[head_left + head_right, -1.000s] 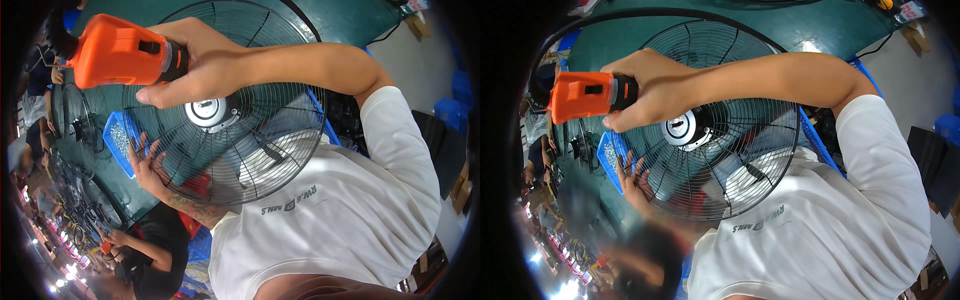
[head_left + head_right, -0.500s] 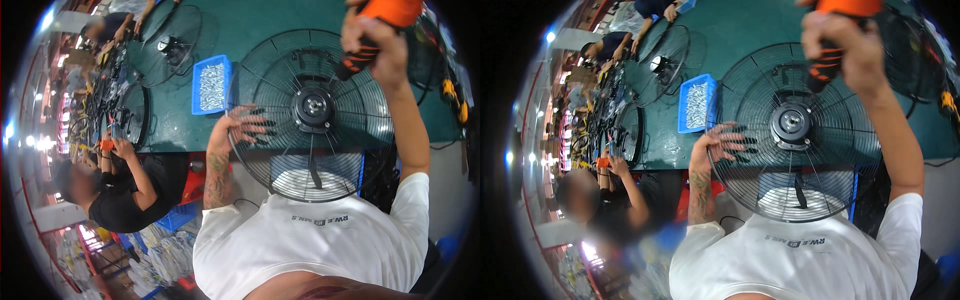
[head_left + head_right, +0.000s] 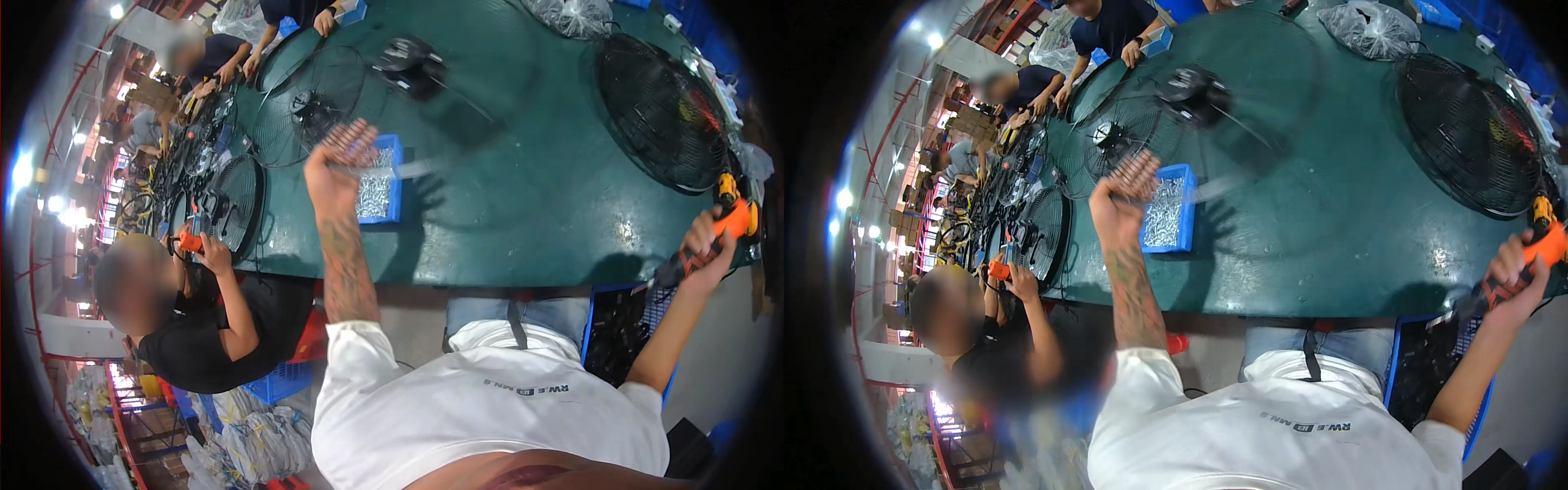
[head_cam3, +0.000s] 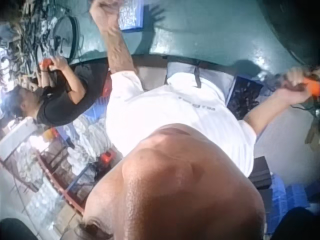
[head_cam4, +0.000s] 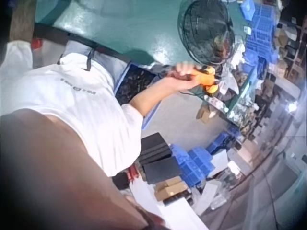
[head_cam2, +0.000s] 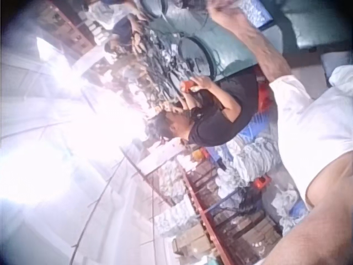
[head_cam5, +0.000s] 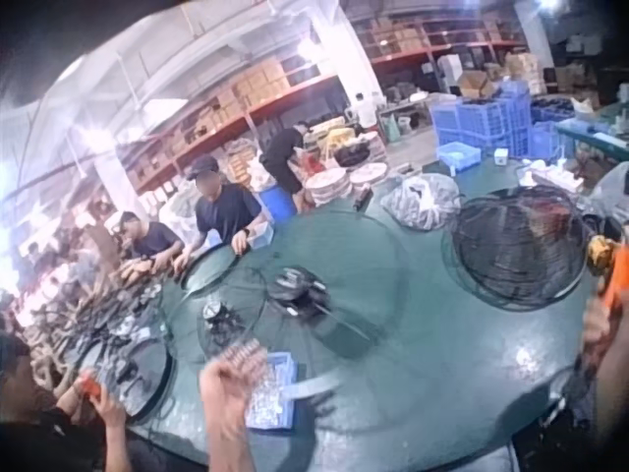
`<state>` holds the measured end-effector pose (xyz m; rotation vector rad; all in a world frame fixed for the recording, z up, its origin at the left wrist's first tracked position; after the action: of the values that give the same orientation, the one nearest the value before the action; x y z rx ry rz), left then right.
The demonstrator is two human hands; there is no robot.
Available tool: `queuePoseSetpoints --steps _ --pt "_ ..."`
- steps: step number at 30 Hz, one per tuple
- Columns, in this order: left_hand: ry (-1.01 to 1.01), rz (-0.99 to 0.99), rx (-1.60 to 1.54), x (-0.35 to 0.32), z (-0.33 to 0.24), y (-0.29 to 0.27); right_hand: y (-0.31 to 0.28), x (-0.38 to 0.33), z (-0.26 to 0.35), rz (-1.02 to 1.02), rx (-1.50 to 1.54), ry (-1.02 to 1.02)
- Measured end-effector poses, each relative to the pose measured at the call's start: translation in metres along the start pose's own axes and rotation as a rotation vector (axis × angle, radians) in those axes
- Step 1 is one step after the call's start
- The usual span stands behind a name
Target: Assembling a fan motor to a wire grille using a power screwdriver and screws.
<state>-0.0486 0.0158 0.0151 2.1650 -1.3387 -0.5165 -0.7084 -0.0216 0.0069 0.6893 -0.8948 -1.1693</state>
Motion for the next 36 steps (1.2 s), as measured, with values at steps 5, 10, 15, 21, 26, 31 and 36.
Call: queuePoseSetpoints --steps 5,10,15,21,26,31,36 --pt "0.142 -0.075 -0.056 0.168 -0.039 -0.048 -0.078 -0.091 -0.008 -0.273 0.129 -0.003" --pt "0.130 -0.084 0.102 0.246 -0.033 -0.119 -0.107 -0.137 0.003 -0.401 0.142 -0.150" --pt "0.152 -0.059 0.129 0.245 -0.010 -0.162 -0.098 -0.120 0.003 -0.471 0.139 -0.232" --pt "0.287 -0.045 0.809 0.255 -0.021 -0.145 -0.133 -0.071 -0.023 -0.929 -0.087 -0.124" --pt "0.236 0.013 0.860 0.264 -0.039 -0.152 -0.140 -0.030 -0.050 -0.753 -0.234 0.293" --pt "0.159 -0.158 1.204 0.223 -0.054 -0.147 -0.127 -0.023 -0.005 -0.697 -0.813 0.207" --pt "0.859 -0.195 1.727 0.080 -0.019 0.021 -0.157 -0.077 0.084 -0.600 -0.789 -0.114"
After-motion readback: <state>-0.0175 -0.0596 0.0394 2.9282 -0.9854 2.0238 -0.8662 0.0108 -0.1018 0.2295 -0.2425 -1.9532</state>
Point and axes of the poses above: each hand's wrist, its own x-axis towards the middle knuckle, its own y-axis out of the palm, z = x × y, the point moved 9 cm from there along x, towards the middle knuckle, and after that the axes turned 1 degree about z, right-handed, at the moved point
